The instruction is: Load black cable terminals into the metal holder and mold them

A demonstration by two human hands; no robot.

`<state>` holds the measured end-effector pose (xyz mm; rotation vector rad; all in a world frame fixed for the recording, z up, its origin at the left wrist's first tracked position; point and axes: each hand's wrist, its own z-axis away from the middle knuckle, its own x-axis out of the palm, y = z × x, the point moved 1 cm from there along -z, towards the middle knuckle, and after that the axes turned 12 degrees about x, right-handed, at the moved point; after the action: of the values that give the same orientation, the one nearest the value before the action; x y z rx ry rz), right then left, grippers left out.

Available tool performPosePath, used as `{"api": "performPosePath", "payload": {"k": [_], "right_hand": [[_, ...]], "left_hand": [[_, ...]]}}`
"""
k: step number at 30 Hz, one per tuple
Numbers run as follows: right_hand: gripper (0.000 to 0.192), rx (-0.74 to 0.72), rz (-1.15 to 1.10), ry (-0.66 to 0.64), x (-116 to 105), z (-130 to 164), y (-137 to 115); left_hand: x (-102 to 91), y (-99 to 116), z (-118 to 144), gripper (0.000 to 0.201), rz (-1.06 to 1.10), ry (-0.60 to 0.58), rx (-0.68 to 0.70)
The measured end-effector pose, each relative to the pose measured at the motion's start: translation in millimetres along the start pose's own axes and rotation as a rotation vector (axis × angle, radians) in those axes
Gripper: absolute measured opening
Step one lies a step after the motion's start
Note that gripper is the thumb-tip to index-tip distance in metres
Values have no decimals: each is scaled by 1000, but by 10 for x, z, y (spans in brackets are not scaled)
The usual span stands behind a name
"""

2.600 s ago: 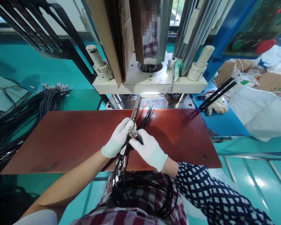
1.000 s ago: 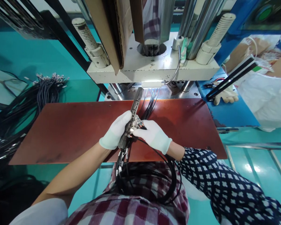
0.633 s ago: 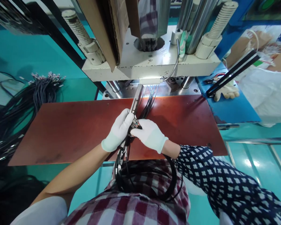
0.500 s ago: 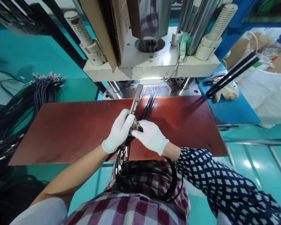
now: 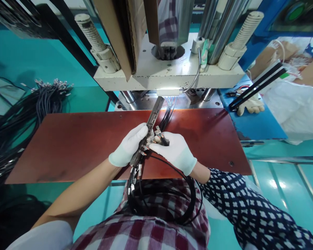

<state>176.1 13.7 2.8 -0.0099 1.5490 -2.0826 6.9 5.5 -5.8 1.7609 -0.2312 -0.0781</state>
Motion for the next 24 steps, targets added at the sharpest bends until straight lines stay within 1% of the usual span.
{"api": "performPosePath", "payload": {"k": [2,4,7,11,13,16,18,21,24], "right_hand": [[28,3,81,-2,12,-22,-16],[30,12,122,-34,23,-52,-33],[26,51,66,-102,34,-92,-63],[22,85,19,-114,51,-115,-90],[21,73,46,-108,73,-123,-85],[17,50,71,-98,106,-128,-57],[18,38,53,-103,110,-114,-35],[25,1,2,-137,77,-62,-15],[26,-93,-59,-132,22,-6,-17]], "left_hand": [[-3,-5,1,36,-29,-4,1],[-8,-11,3,37,-44,-16,-1],[-11,-9,4,38,-45,-18,3],[8,-10,14,36,-61,-21,13],[22,-26,31,33,-133,-6,39],[27,-55,61,28,-349,52,126],[23,-57,66,27,-408,66,150],[18,-25,42,32,-265,41,92],[16,28,16,35,-131,24,44]]}}
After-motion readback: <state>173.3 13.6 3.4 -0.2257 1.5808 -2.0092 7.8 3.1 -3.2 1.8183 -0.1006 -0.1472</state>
